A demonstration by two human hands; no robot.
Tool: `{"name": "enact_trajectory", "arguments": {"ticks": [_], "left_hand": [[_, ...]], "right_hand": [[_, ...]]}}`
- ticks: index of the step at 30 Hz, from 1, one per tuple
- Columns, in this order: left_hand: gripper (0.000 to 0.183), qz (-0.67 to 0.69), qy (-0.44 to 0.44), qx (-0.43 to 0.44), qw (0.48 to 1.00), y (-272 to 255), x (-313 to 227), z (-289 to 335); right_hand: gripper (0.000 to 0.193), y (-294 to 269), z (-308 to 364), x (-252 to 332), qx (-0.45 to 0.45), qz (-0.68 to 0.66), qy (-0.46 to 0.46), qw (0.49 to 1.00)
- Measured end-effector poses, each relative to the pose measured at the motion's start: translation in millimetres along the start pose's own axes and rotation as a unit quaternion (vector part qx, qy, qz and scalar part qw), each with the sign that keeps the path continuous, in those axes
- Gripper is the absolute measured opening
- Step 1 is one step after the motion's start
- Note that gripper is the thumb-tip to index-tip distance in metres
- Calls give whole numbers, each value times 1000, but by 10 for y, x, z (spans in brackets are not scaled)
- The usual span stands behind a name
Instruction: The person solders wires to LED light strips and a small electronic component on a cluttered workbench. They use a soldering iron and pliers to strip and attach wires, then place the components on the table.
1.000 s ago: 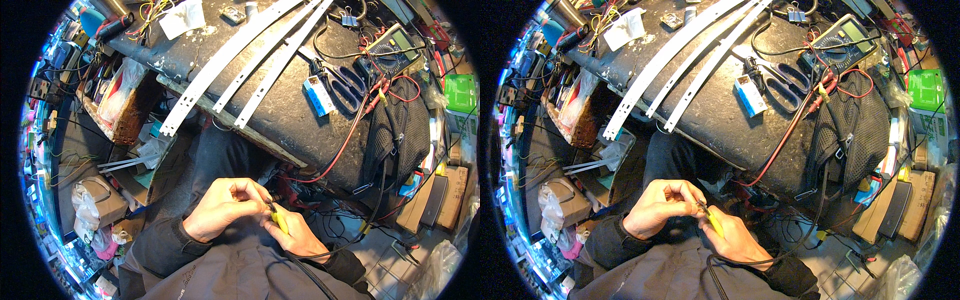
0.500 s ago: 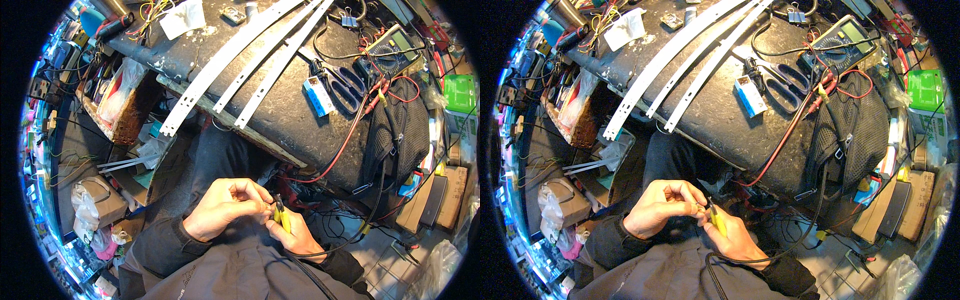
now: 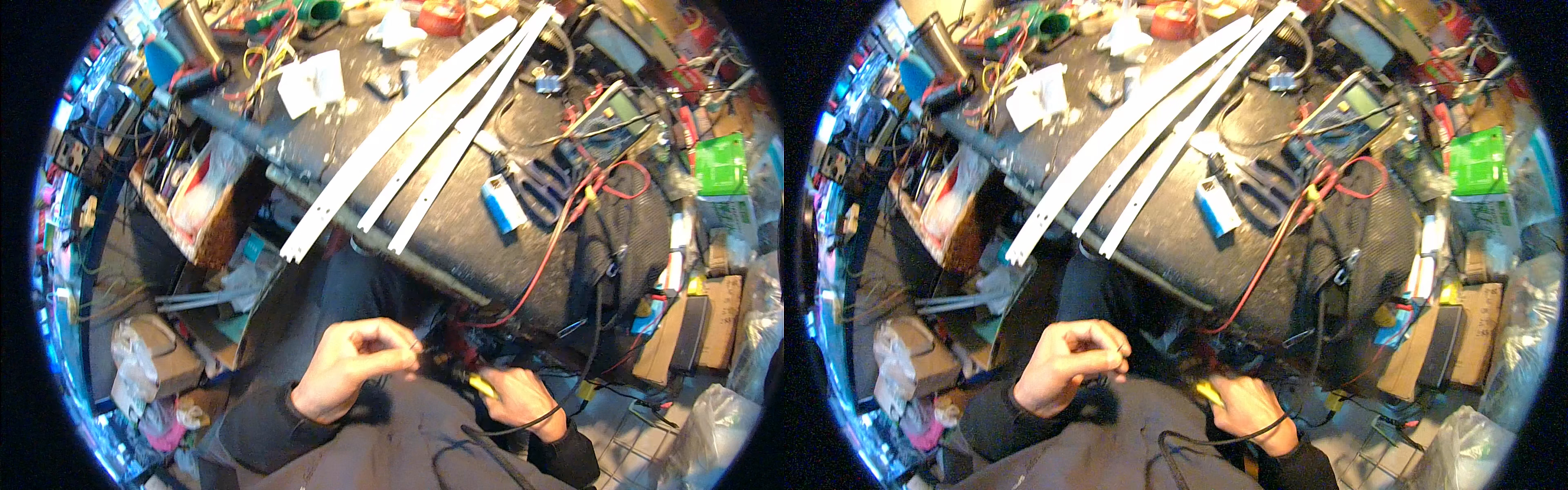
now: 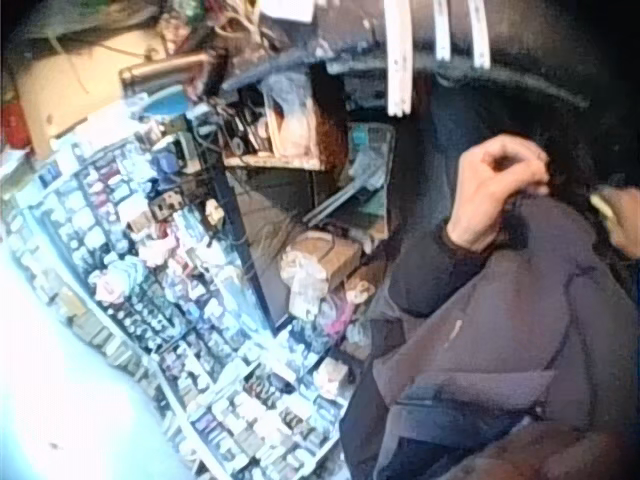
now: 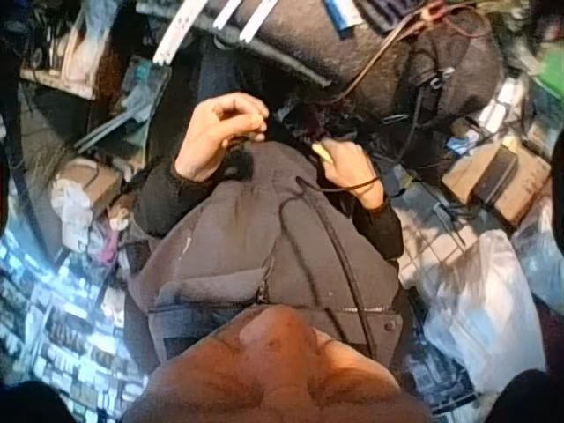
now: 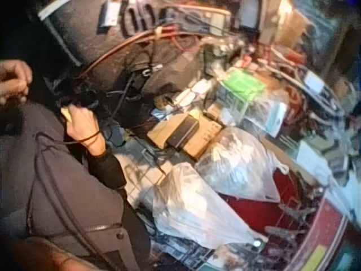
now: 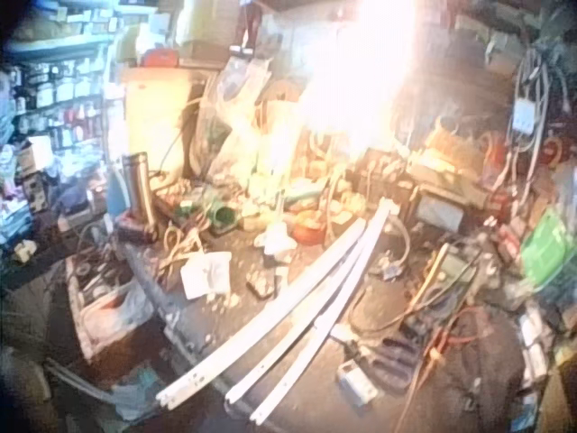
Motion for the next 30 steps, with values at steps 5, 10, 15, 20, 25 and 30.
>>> {"name": "enact_trajectory", "arguments": {"ticks": [5,10,15,20,25,30], "left_hand": [[7,-4,41,-9,999,-53,-171,163],[8,5,66,17,998,-164,-248,250],[8,-4,79,40,996,-203,-267,306],[8,18,76,54,996,-211,-255,325],[5,8,63,56,996,-191,-177,265],[10,-3,33,78,996,-153,-127,196]], "right_hand": [[23,-523,596,-252,9,73,85,994],[14,-1287,1454,36,-92,60,148,983],[12,-1749,1357,683,-302,-73,196,930],[15,-2047,682,1150,-388,-176,163,890],[24,-2859,-299,1199,-258,-210,-63,941],[16,-3459,-1725,843,-187,-149,44,970]]}}
Point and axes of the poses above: each hand's wrist, its own z-axis away from the middle knuckle, its own y-axis out of the palm, x = y × z, the point moved 3 cm from there along -z, towards the middle knuckle, and after that the axes turned 7 degrees about -x, right-handed, at the moved point
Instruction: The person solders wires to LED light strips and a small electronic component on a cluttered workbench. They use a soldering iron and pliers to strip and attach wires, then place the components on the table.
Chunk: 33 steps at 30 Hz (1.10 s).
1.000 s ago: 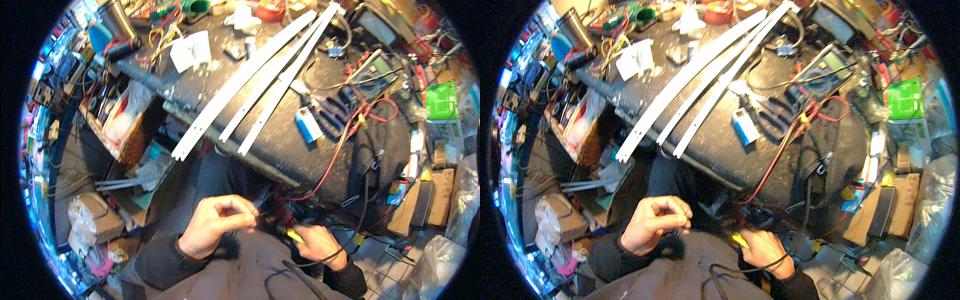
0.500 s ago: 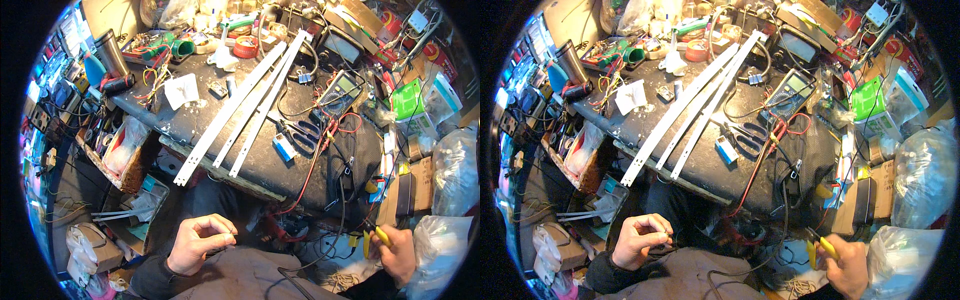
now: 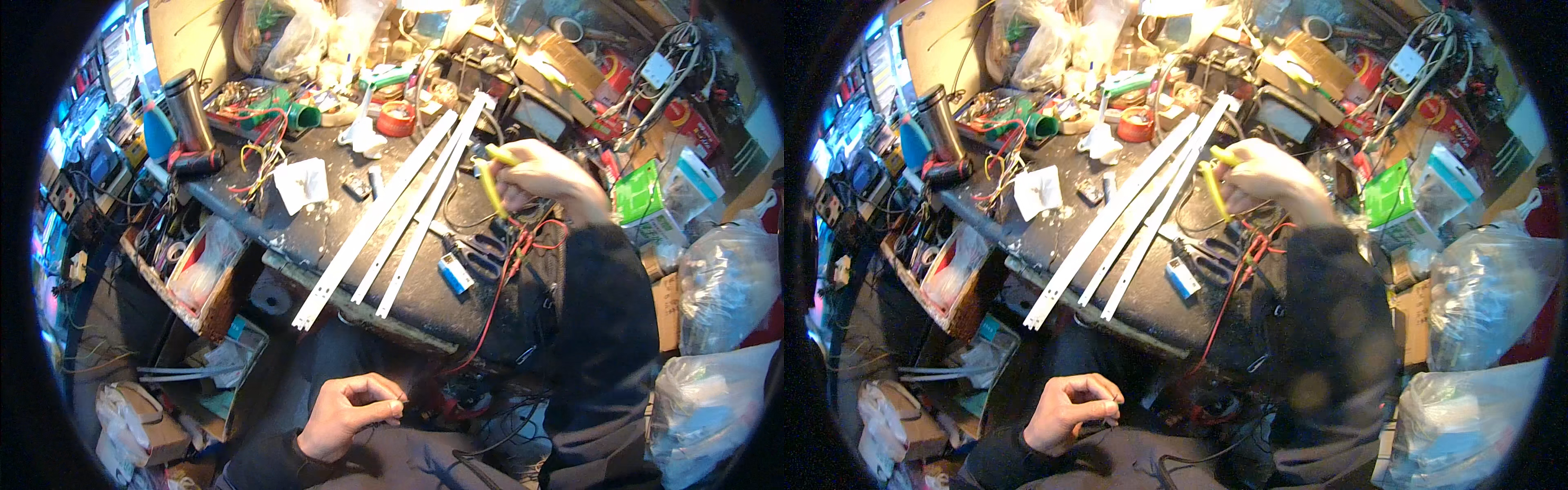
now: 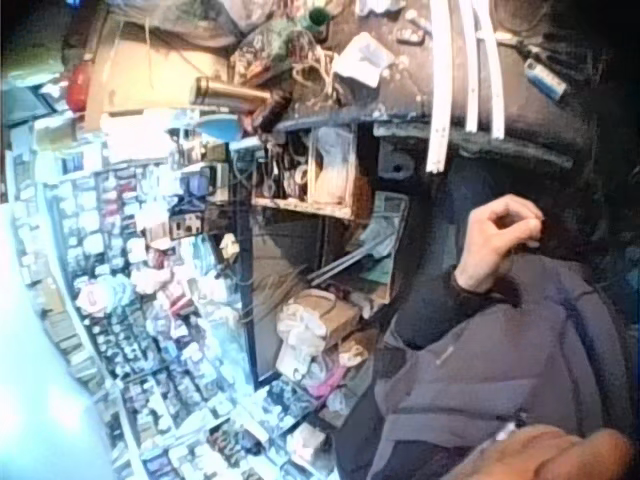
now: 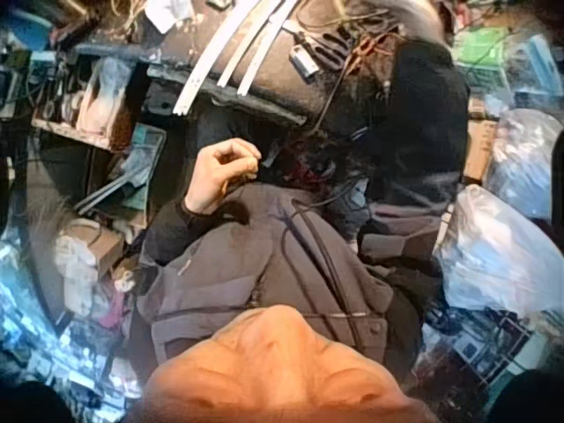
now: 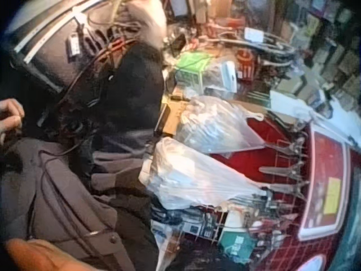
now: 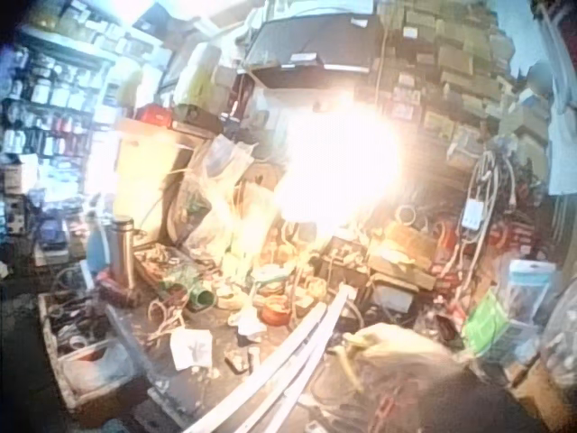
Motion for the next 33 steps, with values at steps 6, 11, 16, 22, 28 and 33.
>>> {"name": "enact_trajectory", "arguments": {"ticks": [6,11,16,22,28,33], "left_hand": [[9,-2,12,-24,1000,-73,-7,-30],[7,22,40,-62,997,-169,-25,-66],[7,31,140,-103,984,-214,-127,6],[6,65,78,-127,987,-279,-176,8],[9,17,35,-63,997,-19,-294,-250],[14,-88,121,-33,988,446,-558,-553]], "right_hand": [[47,-149,-852,-318,-11,341,-67,938],[29,-525,-1797,-322,-206,-5,-51,977],[52,-776,-2706,-332,-355,-276,-176,876],[28,-921,-3005,-327,-500,-229,-228,804],[43,-1046,-1736,82,-417,-163,-204,871],[53,-842,114,385,-394,-321,-229,830]]}}
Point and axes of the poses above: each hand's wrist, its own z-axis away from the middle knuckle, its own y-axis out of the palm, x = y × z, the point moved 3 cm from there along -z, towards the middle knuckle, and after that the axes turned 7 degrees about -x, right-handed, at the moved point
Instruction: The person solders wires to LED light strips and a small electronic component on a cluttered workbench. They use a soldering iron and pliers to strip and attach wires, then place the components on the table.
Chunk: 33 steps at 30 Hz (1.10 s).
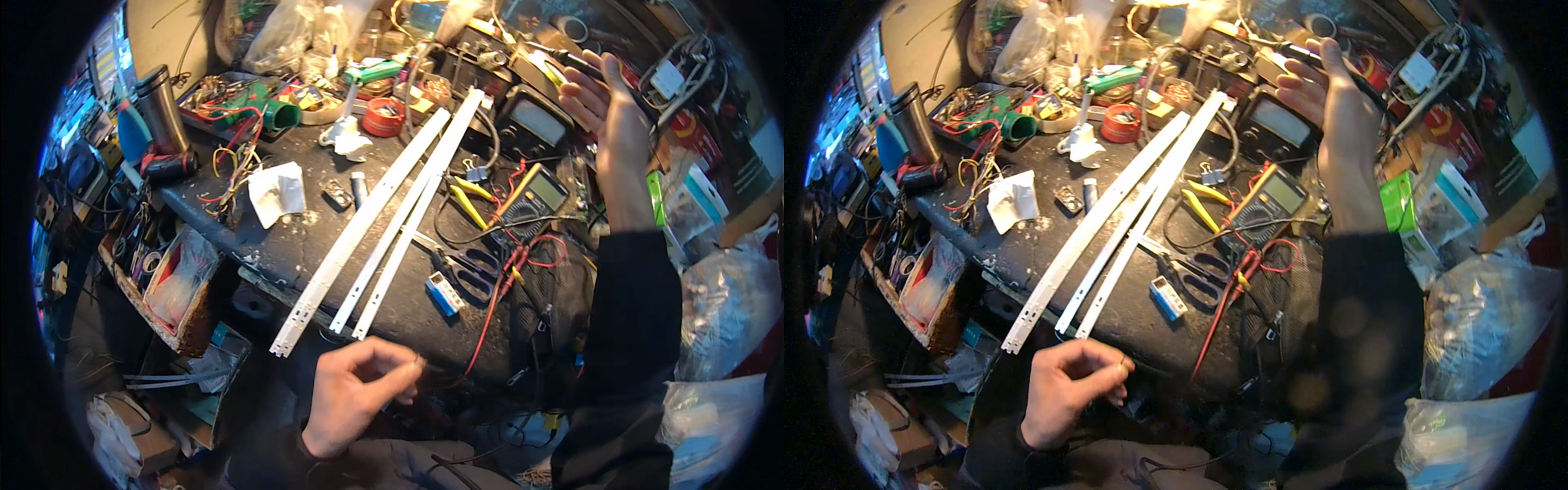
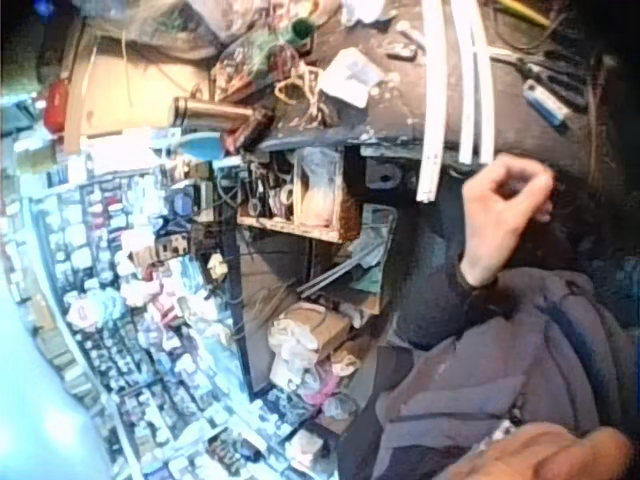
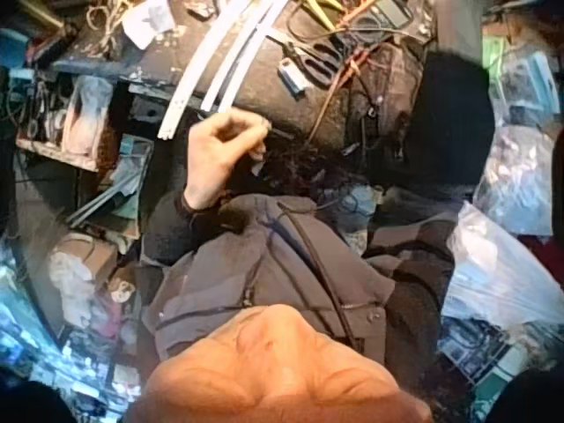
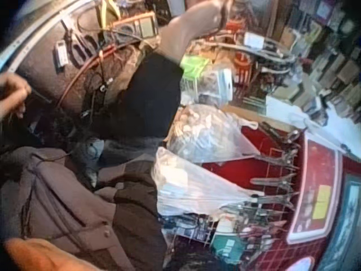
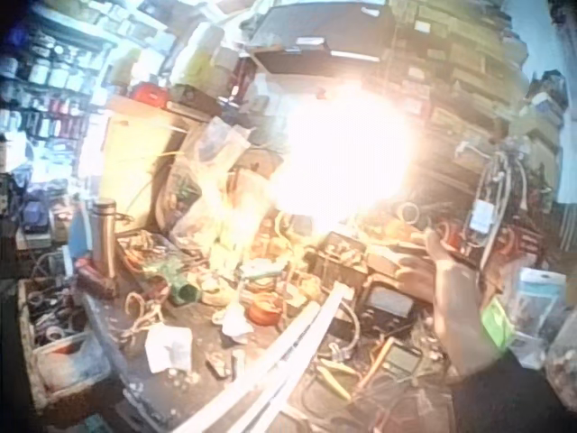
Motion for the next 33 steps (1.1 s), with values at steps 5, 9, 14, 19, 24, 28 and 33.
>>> {"name": "enact_trajectory", "arguments": {"ticks": [5,9,14,19,24,28,33], "left_hand": [[11,-139,86,-82,983,253,-176,-377],[9,-245,215,-127,937,313,-251,-685],[6,-312,224,-129,914,370,-230,-1015],[7,-327,160,-121,924,396,-209,-1134],[5,-275,106,-99,950,453,-220,-1166],[4,-297,115,-106,942,485,-232,-1205],[6,-290,70,-105,949,457,-202,-1235]], "right_hand": [[40,-441,1198,249,-10,-131,90,987],[30,-572,1564,115,-36,-11,67,997],[20,-486,1899,-113,5,108,-28,994],[20,-520,2038,-345,35,172,-63,982],[27,-573,2078,-420,58,123,-47,990],[26,-557,2083,-462,122,184,-23,975],[25,-510,2042,-492,170,185,-70,965]]}}
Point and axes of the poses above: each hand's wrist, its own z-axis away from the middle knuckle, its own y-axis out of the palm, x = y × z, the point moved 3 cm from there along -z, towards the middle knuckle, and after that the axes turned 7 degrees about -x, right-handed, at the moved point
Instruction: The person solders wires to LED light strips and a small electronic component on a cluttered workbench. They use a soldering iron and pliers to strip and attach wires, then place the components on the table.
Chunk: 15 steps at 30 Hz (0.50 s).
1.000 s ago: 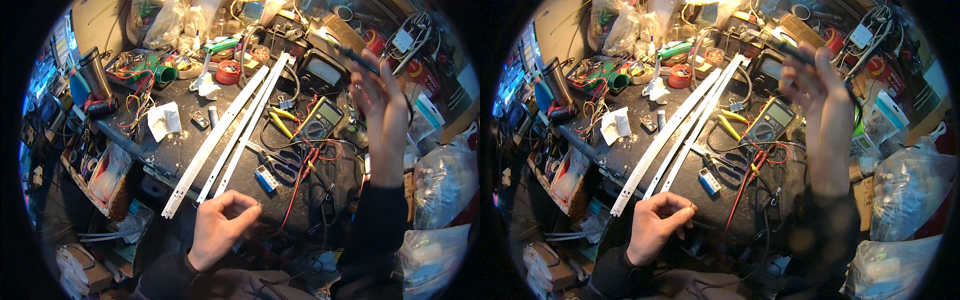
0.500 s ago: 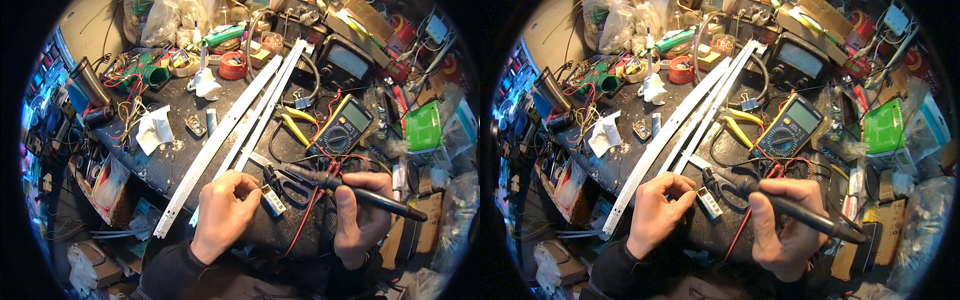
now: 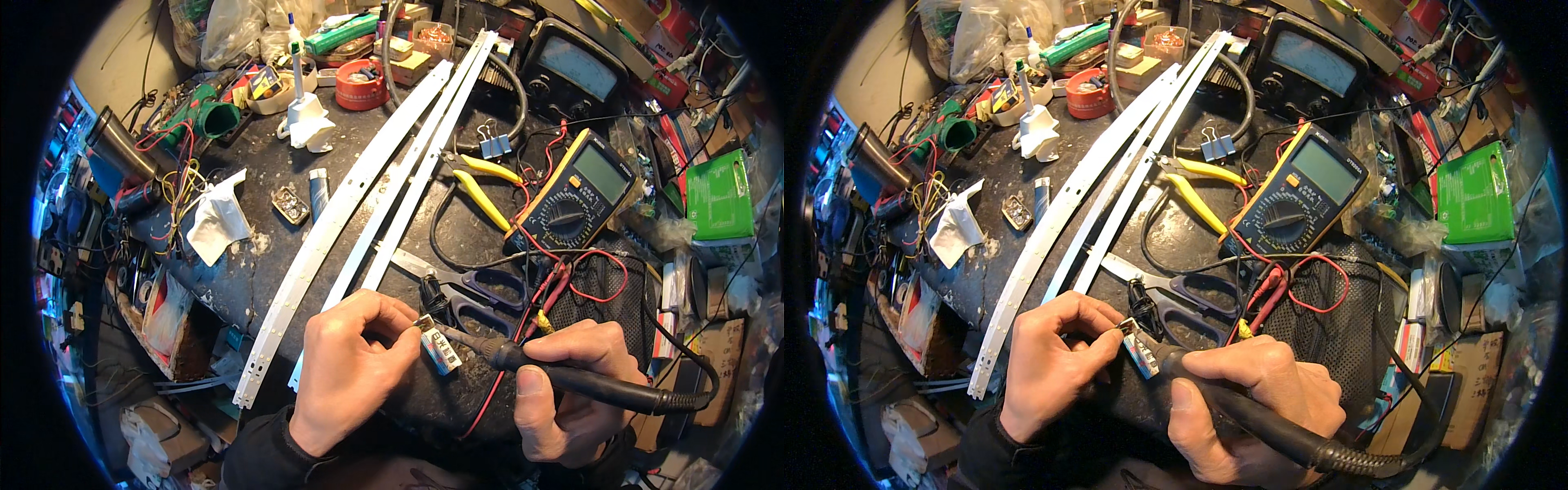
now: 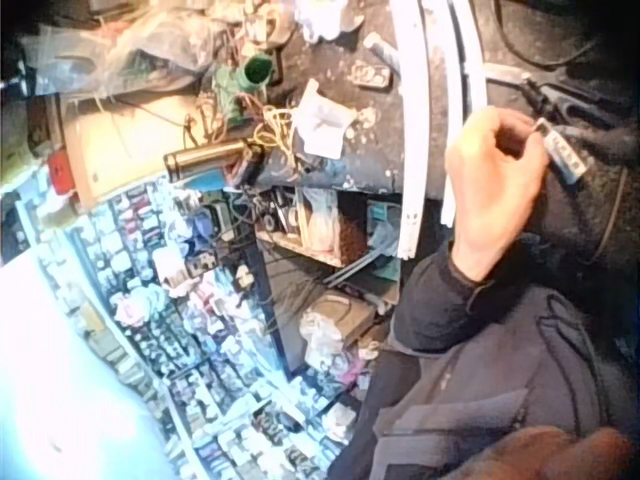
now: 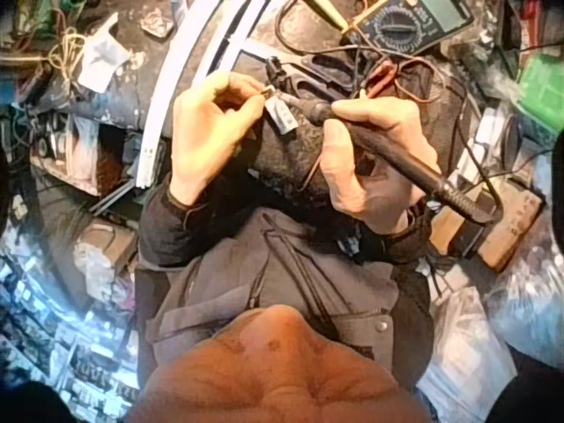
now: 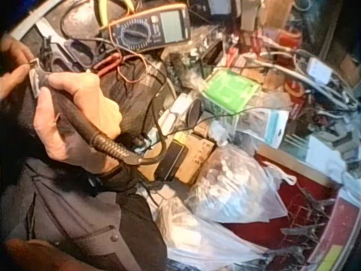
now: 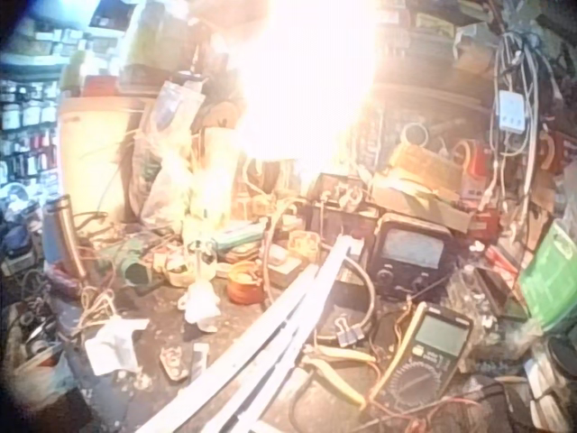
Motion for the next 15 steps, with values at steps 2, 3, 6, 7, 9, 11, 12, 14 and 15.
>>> {"name": "enact_trajectory", "arguments": {"ticks": [2,3,6,7,9,11,12,14,15], "left_hand": [[7,2,0,2,1000,1,7,-7],[7,0,6,2,1000,4,6,-14],[8,-2,7,1,1000,5,2,-20],[8,-2,5,1,1000,6,1,-21],[8,-15,10,2,1000,4,-4,-26],[8,-22,13,1,1000,8,-1,-38],[8,-23,13,0,1000,8,2,-49],[9,-24,6,-4,1000,9,12,-68],[11,-24,-2,-6,1000,9,17,-74]], "right_hand": [[26,16,-11,-7,8,-8,3,1000],[26,20,-13,-7,14,-12,7,1000],[26,45,-13,-8,17,-8,7,1000],[26,53,-11,-8,16,-5,5,1000],[26,63,-13,-16,22,10,4,1000],[25,73,-13,-25,24,10,7,1000],[25,77,-14,-29,23,4,10,1000],[24,90,-16,-36,20,-4,10,1000],[24,98,-18,-39,20,-6,7,1000]]}}
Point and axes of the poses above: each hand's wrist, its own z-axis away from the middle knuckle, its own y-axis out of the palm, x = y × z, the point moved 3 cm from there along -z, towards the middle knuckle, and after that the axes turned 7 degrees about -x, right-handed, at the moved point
